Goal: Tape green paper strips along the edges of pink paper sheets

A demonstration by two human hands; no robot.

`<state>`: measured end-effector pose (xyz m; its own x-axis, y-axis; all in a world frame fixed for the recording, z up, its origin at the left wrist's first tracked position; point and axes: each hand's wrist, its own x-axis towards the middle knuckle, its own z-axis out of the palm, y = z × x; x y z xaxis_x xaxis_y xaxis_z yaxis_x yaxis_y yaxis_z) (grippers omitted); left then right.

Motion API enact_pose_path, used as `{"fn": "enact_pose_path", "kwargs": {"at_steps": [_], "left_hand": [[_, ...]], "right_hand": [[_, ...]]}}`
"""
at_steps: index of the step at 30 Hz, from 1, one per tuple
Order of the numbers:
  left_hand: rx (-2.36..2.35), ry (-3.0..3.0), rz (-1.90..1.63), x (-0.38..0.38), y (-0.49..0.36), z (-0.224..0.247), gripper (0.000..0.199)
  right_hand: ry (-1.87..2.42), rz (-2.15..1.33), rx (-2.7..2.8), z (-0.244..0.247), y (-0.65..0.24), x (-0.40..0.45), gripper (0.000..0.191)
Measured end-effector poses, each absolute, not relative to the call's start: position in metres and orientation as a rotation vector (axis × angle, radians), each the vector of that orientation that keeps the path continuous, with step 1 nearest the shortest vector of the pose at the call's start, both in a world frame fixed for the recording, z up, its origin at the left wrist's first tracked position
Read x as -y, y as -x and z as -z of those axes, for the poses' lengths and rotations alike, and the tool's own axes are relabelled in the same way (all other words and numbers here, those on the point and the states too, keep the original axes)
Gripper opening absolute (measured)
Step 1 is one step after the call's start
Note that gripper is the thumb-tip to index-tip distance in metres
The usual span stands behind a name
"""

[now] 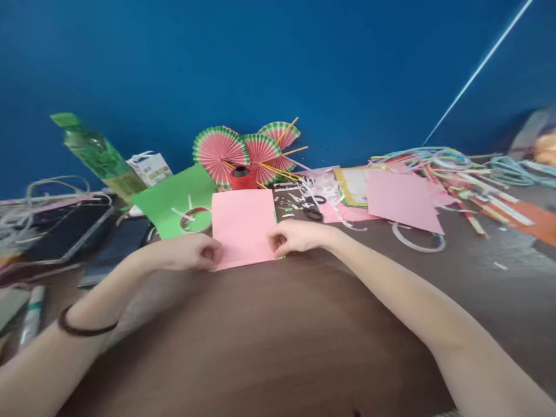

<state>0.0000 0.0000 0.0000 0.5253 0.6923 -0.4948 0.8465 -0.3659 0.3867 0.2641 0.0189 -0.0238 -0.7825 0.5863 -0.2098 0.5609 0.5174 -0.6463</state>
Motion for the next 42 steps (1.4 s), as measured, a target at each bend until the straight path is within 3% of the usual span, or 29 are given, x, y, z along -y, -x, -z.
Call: {"fn": "enact_pose_path", "kwargs": {"at_steps": [25, 30, 42], "left_hand": [[-1.215, -2.249, 0.259, 0.006, -0.004, -0.001, 0.008], [-1.017, -2.365, 0.260, 0.006, -0.005, -0.002, 0.028], [-1.076, -2.371, 0.363, 0.014, -0.017, -0.005, 0.059]], "right_hand": [[1.026, -1.028, 2.790, 0.023, -0.263, -0.017, 0.009], [0.820, -0.973, 2.836, 0.024, -0.261, -0.016, 0.002], [0.752, -1.077, 2.856, 0.025, -0.262, -0.017, 0.019]]}}
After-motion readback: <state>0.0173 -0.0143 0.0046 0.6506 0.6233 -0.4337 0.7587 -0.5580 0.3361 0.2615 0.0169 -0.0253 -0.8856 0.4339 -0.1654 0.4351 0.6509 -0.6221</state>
